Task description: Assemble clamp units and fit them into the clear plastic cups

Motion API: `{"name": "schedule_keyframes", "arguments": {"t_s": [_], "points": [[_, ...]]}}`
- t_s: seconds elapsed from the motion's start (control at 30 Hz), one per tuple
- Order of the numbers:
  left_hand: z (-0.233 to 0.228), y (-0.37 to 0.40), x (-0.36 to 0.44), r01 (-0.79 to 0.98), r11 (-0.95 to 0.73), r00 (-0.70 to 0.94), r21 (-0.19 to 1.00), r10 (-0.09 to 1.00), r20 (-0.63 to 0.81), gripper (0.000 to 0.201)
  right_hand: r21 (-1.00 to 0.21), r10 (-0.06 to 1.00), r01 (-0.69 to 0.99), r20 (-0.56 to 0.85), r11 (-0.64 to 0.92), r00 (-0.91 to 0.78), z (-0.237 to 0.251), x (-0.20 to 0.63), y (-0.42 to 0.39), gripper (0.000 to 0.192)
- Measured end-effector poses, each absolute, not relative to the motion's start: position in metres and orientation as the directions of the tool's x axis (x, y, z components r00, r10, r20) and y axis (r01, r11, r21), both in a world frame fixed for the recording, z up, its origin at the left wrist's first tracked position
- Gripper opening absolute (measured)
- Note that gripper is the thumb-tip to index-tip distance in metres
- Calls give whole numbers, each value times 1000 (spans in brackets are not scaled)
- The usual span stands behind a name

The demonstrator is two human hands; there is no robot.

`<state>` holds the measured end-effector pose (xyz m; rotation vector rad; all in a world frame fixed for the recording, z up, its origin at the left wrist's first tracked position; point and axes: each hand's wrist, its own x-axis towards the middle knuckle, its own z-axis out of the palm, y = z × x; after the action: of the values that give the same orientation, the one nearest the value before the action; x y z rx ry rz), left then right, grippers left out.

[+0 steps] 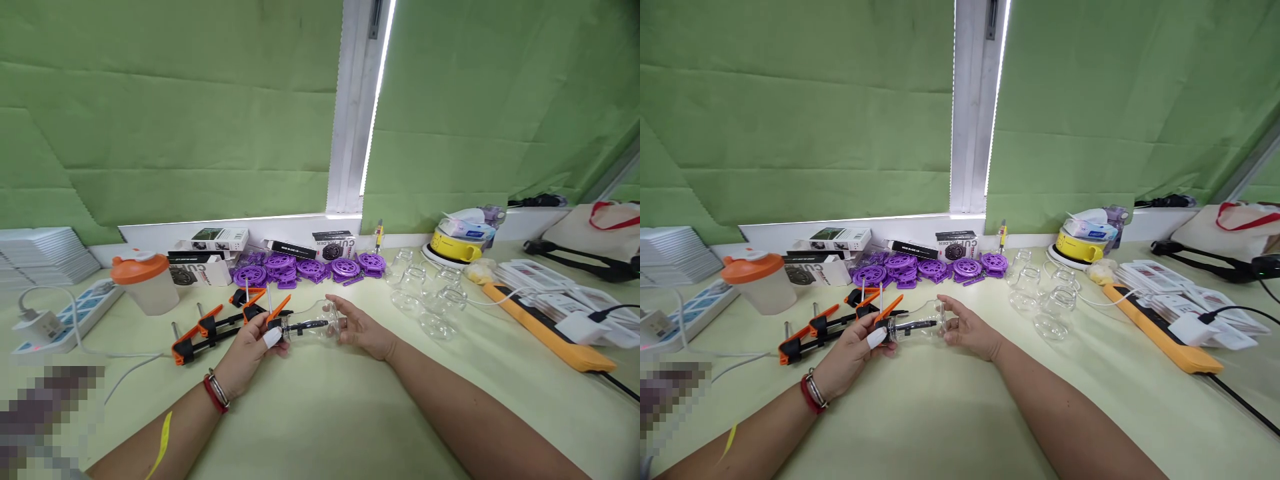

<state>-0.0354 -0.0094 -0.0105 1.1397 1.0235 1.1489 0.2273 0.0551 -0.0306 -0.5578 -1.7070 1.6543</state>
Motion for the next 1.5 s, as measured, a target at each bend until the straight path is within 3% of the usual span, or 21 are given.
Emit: {"name": "schedule_keyframes", "arguments": {"t_s": [0.1, 0.17, 0.27, 0.37, 0.6, 0.77, 0.87, 0.93, 1.1, 1.3, 1.5], "points": [[-9, -10, -35, -139, 37, 138, 990, 990, -18, 41, -990, 738, -134, 117, 37, -664, -32, 227, 56, 81], [-9, -11, -36, -134, 26, 140, 991, 990, -8, 43, -995, 751, -97, 72, 11, -656, -33, 226, 57, 70], [-9, -12, -35, -122, 15, 150, 992, 989, 4, 44, -998, 763, -23, 55, 52, -644, -35, 224, 58, 57], [-10, -11, -35, -116, 14, 149, 993, 989, 4, 45, -993, 776, -13, 99, 116, -622, -34, 223, 57, 57], [-10, -9, -35, -132, 37, 132, 990, 991, -20, 44, -986, 733, -151, 155, 72, -662, -28, 226, 52, 87], [-11, -10, -36, -133, 8, 151, 991, 988, 12, 45, -997, 765, -63, 72, 41, -641, -33, 224, 57, 63], [-11, -11, -35, -134, 20, 156, 991, 988, 1, 45, -994, 774, -28, 98, 103, -626, -34, 223, 57, 59], [-11, -11, -35, -141, 29, 149, 990, 989, -8, 44, -990, 768, -55, 137, 131, -626, -31, 223, 55, 60], [-10, -10, -35, -140, 27, 153, 990, 988, -5, 44, -991, 753, -98, 136, 95, -644, -26, 226, 51, 86], [-11, -11, -36, -128, 20, 160, 992, 987, 1, 44, -998, 769, 3, 52, 70, -637, -31, 223, 55, 67], [-10, -10, -35, -142, 26, 142, 989, 990, -6, 44, -978, 743, -53, 188, 202, -642, -28, 223, 53, 60]]}}
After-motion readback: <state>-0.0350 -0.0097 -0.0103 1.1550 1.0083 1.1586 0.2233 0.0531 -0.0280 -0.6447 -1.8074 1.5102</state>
